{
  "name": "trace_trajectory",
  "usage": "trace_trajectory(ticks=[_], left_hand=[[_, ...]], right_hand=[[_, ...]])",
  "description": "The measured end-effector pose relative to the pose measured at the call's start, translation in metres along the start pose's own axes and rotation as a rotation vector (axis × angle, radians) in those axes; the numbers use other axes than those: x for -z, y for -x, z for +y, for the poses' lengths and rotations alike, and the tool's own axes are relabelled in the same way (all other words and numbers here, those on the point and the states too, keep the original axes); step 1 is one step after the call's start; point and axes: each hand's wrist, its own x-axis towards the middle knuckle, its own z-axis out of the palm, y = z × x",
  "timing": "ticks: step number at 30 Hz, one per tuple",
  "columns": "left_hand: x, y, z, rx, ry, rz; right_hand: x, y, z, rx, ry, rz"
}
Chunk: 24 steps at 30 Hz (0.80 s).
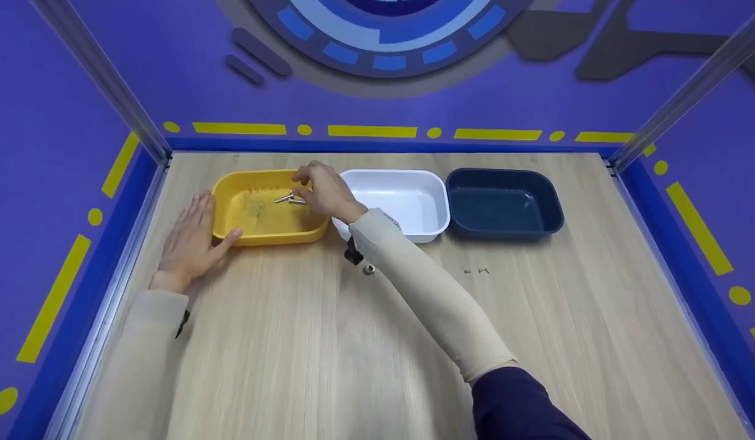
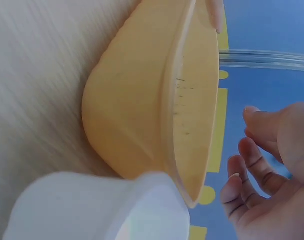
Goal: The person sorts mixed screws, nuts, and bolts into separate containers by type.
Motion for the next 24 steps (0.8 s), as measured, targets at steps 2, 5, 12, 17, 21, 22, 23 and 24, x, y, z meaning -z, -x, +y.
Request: trace_trajectory(ticks=[2, 5, 12, 17, 21, 22, 23, 24], left_hand=[[0.0, 0.0, 0.0, 0.004, -0.004, -0.002], [-0.001, 0.0, 0.001, 0.011, -0.004, -0.002], [-0.004, 0.0, 0.002, 0.025, 0.002, 0.015], [-0.003, -0.001, 0.003, 0.022, -0.009, 0.026], [-0.002, -0.001, 0.004, 0.012, -0.039, 0.019], [-0.001, -0.001, 0.004, 0.008, -0.048, 0.019], [0.0, -0.001, 0.005, 0.003, -0.058, 0.02], [0.001, -0.001, 0.005, -0.004, -0.069, 0.024]], right_hand=[[0.004, 0.004, 0.002, 0.007, 0.018, -0.002], [0.009, 0.01, 0.006, 0.016, 0.032, -0.003], [0.026, 0.028, 0.012, 0.067, 0.022, 0.019], [0.041, 0.042, 0.015, 0.123, 0.007, 0.038], [0.051, 0.054, 0.02, 0.15, 0.01, 0.054], [0.054, 0.057, 0.021, 0.159, 0.012, 0.06], [0.056, 0.06, 0.022, 0.167, 0.013, 0.065], [0.058, 0.063, 0.024, 0.175, 0.012, 0.073]])
